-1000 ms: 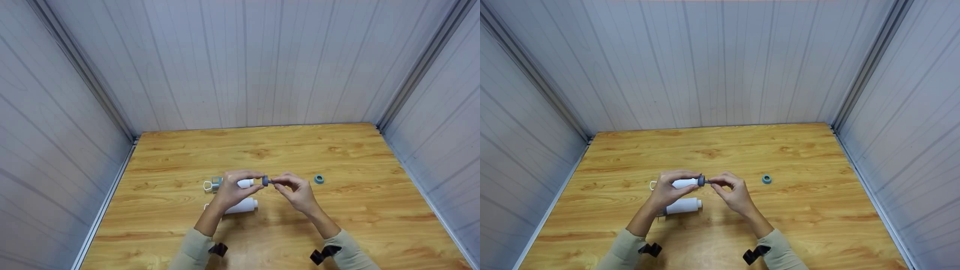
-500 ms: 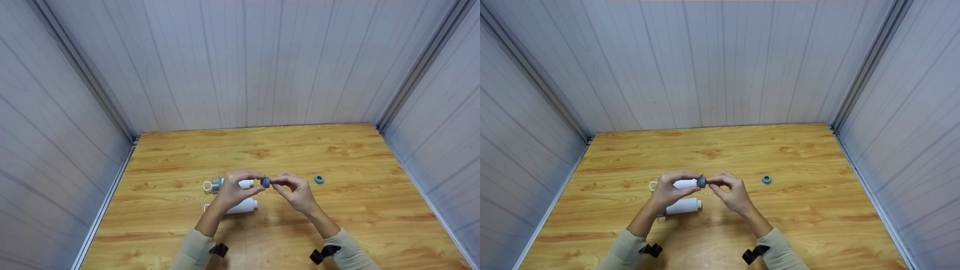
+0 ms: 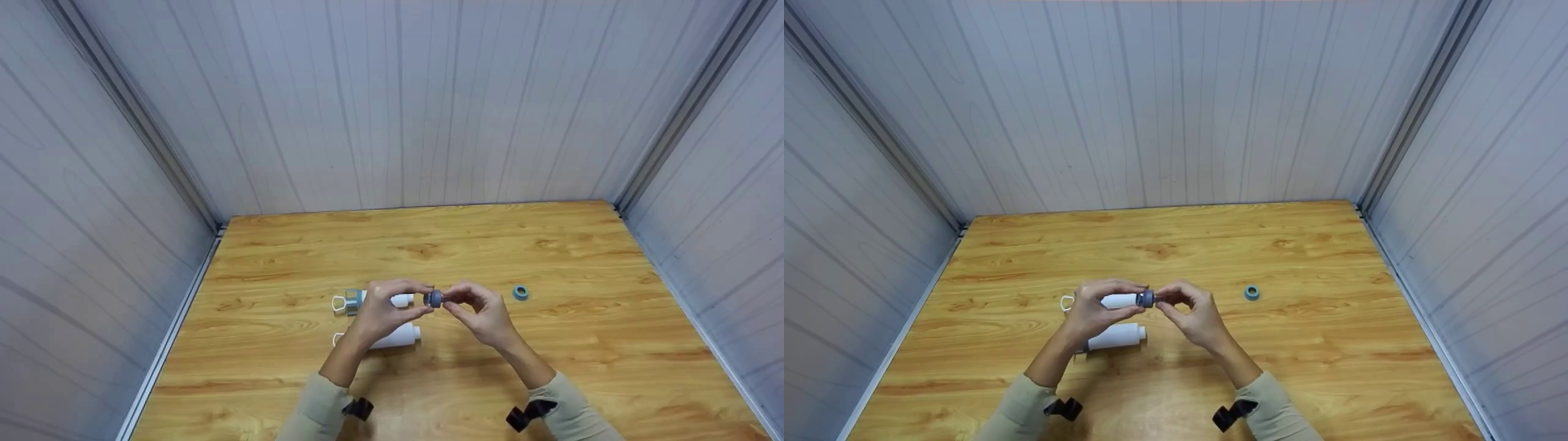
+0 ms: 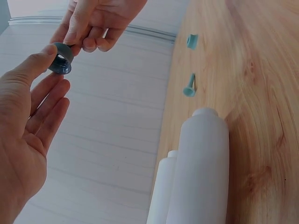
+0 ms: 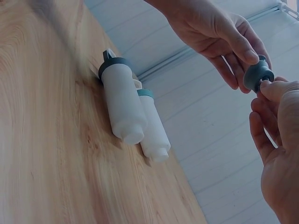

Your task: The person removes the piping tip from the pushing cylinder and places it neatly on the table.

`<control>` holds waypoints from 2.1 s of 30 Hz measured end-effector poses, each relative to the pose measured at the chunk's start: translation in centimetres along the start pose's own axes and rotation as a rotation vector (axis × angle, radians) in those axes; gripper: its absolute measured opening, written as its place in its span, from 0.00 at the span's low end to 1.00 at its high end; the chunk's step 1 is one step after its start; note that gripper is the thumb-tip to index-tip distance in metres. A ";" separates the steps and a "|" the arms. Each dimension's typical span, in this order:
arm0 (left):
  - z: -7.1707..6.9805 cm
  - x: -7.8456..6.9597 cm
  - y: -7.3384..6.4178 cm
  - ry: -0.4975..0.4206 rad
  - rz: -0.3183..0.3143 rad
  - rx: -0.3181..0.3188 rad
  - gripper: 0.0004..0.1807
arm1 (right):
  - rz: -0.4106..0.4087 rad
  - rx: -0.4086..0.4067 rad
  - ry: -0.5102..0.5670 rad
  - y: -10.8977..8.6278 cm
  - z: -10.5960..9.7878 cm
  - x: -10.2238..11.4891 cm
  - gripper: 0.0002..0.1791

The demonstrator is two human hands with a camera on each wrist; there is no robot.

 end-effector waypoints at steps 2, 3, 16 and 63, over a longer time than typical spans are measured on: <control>0.0 0.0 0.0 0.004 -0.001 0.004 0.13 | 0.015 -0.009 -0.005 0.0 0.0 0.0 0.13; 0.0 0.0 0.0 0.005 -0.003 0.005 0.13 | 0.022 -0.011 -0.008 0.0 0.0 0.0 0.13; -0.3 -0.4 0.3 0.014 0.008 0.000 0.13 | 0.007 0.029 0.012 0.0 -0.2 -0.3 0.20; 0.4 -0.1 -0.1 0.040 -0.044 0.042 0.10 | 0.007 0.045 0.026 0.1 -0.2 0.2 0.22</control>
Point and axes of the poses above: each hand's wrist, its own y-axis towards the middle knuckle, its own z-axis out of the palm, x = y × z, the point moved 4 cm from there along y, towards the middle knuckle, and after that the axes turned 8 degrees about y, right-handed, at the moved point
